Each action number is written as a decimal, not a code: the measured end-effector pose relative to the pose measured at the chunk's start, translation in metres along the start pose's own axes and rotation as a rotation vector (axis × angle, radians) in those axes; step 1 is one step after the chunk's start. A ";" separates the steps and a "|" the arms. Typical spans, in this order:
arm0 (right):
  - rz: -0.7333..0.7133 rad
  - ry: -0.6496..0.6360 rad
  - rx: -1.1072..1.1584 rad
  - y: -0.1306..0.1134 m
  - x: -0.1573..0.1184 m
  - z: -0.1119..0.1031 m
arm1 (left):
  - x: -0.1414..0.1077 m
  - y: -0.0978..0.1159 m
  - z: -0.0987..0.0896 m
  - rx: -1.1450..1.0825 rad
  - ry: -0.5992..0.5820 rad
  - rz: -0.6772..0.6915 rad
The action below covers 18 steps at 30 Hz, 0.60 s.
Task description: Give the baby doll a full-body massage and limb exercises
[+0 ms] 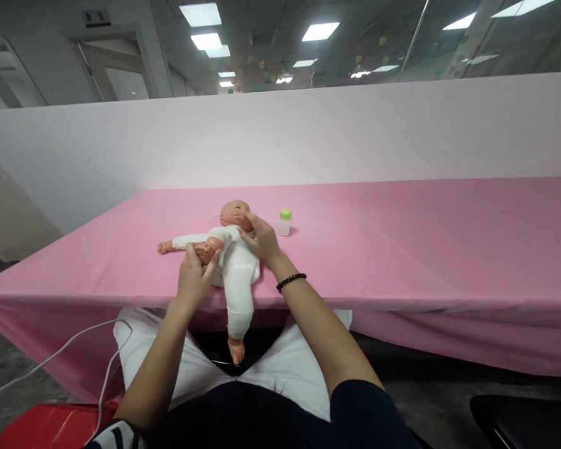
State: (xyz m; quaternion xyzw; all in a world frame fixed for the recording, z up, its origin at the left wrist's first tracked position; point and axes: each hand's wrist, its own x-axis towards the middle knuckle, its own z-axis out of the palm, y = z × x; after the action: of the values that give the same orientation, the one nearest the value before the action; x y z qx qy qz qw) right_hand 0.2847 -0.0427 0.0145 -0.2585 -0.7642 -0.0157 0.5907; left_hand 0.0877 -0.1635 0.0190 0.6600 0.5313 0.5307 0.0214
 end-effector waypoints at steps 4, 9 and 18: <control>-0.150 -0.254 -0.077 0.002 -0.005 0.003 | -0.004 -0.003 0.017 0.082 -0.018 -0.026; -0.050 -0.055 -0.070 0.000 -0.003 0.003 | -0.016 -0.004 0.004 -0.016 0.106 0.007; 0.542 0.730 0.160 0.028 0.013 -0.010 | -0.116 -0.048 -0.043 0.037 0.451 0.012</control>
State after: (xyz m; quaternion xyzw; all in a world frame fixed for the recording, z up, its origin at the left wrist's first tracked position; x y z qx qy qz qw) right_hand 0.3029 -0.0169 0.0211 -0.3802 -0.4098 0.1080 0.8221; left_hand 0.0387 -0.2494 -0.0696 0.5279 0.5283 0.6553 -0.1131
